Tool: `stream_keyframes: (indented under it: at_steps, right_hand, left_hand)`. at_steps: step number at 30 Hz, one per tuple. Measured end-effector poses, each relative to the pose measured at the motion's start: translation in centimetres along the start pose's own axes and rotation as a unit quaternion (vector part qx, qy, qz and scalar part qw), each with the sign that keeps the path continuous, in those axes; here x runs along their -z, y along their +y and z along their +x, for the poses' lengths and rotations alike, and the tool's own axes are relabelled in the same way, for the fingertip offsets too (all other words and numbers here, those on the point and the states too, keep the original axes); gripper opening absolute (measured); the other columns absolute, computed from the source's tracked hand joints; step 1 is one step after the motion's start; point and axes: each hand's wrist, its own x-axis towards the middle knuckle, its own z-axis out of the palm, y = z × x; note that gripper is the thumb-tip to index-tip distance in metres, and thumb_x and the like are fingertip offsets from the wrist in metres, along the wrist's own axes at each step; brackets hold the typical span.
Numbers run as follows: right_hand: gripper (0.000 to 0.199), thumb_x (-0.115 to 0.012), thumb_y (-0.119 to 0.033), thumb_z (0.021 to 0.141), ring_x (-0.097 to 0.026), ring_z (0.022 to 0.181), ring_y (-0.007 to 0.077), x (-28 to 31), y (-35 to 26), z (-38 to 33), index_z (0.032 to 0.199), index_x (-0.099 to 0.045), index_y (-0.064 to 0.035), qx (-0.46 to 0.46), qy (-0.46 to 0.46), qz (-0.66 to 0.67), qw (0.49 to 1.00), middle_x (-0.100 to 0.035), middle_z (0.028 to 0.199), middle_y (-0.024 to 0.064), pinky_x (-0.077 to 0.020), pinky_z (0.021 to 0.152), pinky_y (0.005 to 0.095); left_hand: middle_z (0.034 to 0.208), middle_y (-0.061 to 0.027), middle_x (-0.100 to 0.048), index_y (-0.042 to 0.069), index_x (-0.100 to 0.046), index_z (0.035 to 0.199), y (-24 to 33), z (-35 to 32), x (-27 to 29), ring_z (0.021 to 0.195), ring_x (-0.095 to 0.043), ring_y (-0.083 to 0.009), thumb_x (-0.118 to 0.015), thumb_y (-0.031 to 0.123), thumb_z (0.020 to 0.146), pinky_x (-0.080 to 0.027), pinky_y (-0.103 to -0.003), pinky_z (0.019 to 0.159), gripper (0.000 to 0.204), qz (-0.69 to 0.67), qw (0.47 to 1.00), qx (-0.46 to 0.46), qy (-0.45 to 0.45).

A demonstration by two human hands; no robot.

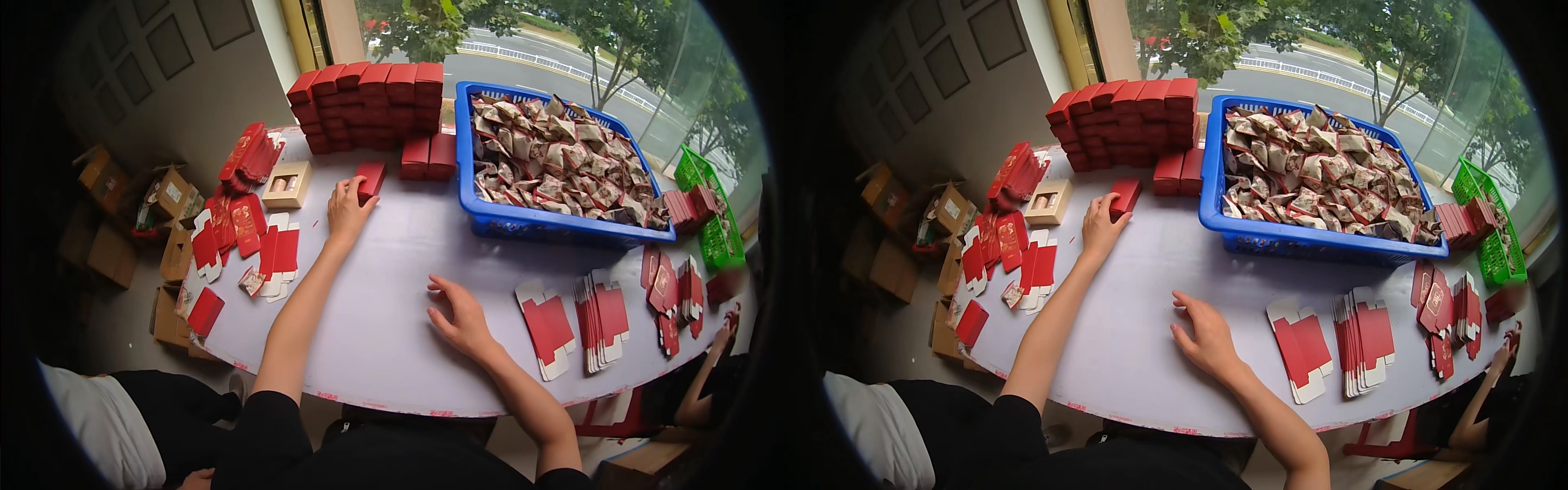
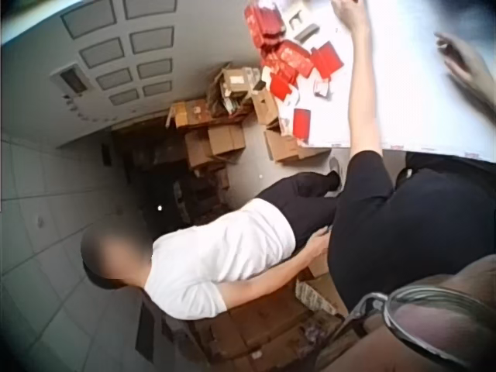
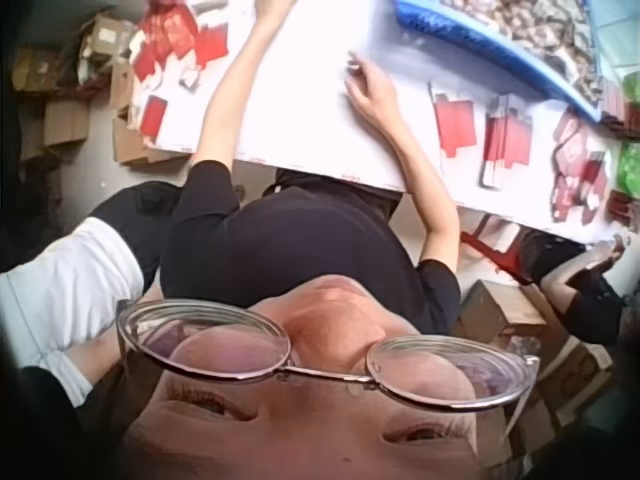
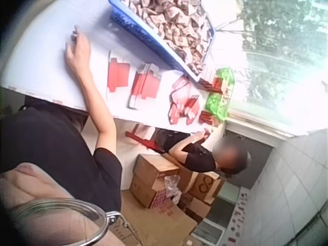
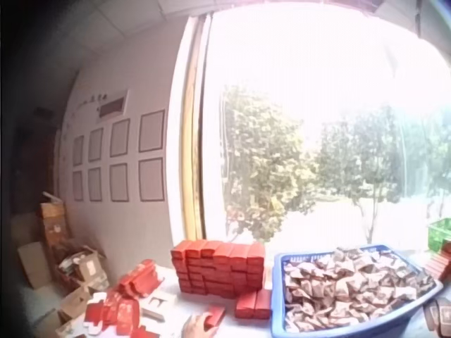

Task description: The person assembles small red cardboard boxes by folding flat pieces into shape, inserting wrapped items from a blue basket, and closing the flaps. Completed boxes are stacked on the table. Another person moves around the room handling cardboard boxes in the background.

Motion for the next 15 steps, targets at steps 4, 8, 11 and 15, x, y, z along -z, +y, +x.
stream_keyframes:
  at_steps: [4, 8, 11, 15]
  right_hand:
    - [0.046, -0.058, -0.008, 0.075, -0.057, 0.09, 0.0243, 0.0, 0.0, 0.0, 0.12, -0.047, -0.0065, 0.008, -0.005, -0.003, 1.0, -0.059, 0.101, 0.0114, -0.0433, 0.08, 0.0354]
    - [0.045, -0.058, -0.008, 0.075, -0.056, 0.092, 0.0252, 0.2, 0.0, 0.0, 0.118, -0.047, -0.0055, 0.004, -0.011, -0.008, 1.0, -0.059, 0.1, 0.011, -0.0426, 0.081, 0.0357]
    - [0.045, -0.058, -0.008, 0.075, -0.056, 0.092, 0.0254, 0.1, 0.0, 0.0, 0.118, -0.047, -0.0057, 0.013, -0.011, -0.02, 1.0, -0.059, 0.099, 0.0109, -0.0424, 0.082, 0.0358]
    - [0.043, -0.058, -0.008, 0.074, -0.055, 0.092, 0.0255, 0.1, -0.1, 0.0, 0.116, -0.049, -0.0057, 0.019, -0.013, -0.019, 1.0, -0.059, 0.098, 0.0106, -0.0423, 0.081, 0.0361]
  left_hand:
    - [0.107, -0.0079, -0.05, 0.016, -0.05, 0.112, 0.8, 3.2, -2.9, 0.099, -0.05, -0.0271, -0.07, 0.032, 0.071, -0.041, -0.038, 0.081, 0.049, 0.023, 1.0, -0.009, 0.007]
    - [0.107, -0.0086, -0.052, 0.017, -0.049, 0.114, 1.2, 4.0, -4.2, 0.098, -0.051, -0.0275, -0.071, 0.035, 0.069, -0.042, -0.039, 0.079, 0.053, 0.055, 0.997, -0.049, 0.013]
    - [0.108, -0.0089, -0.053, 0.017, -0.047, 0.117, 1.2, 3.8, -4.3, 0.098, -0.051, -0.0279, -0.071, 0.037, 0.069, -0.042, -0.039, 0.08, 0.057, 0.062, 0.996, -0.07, -0.003]
    - [0.115, -0.0109, -0.05, 0.019, -0.044, 0.125, 1.4, 3.6, -3.9, 0.106, -0.048, -0.0289, -0.068, 0.04, 0.07, -0.039, -0.04, 0.087, 0.064, 0.04, 0.997, -0.066, -0.031]
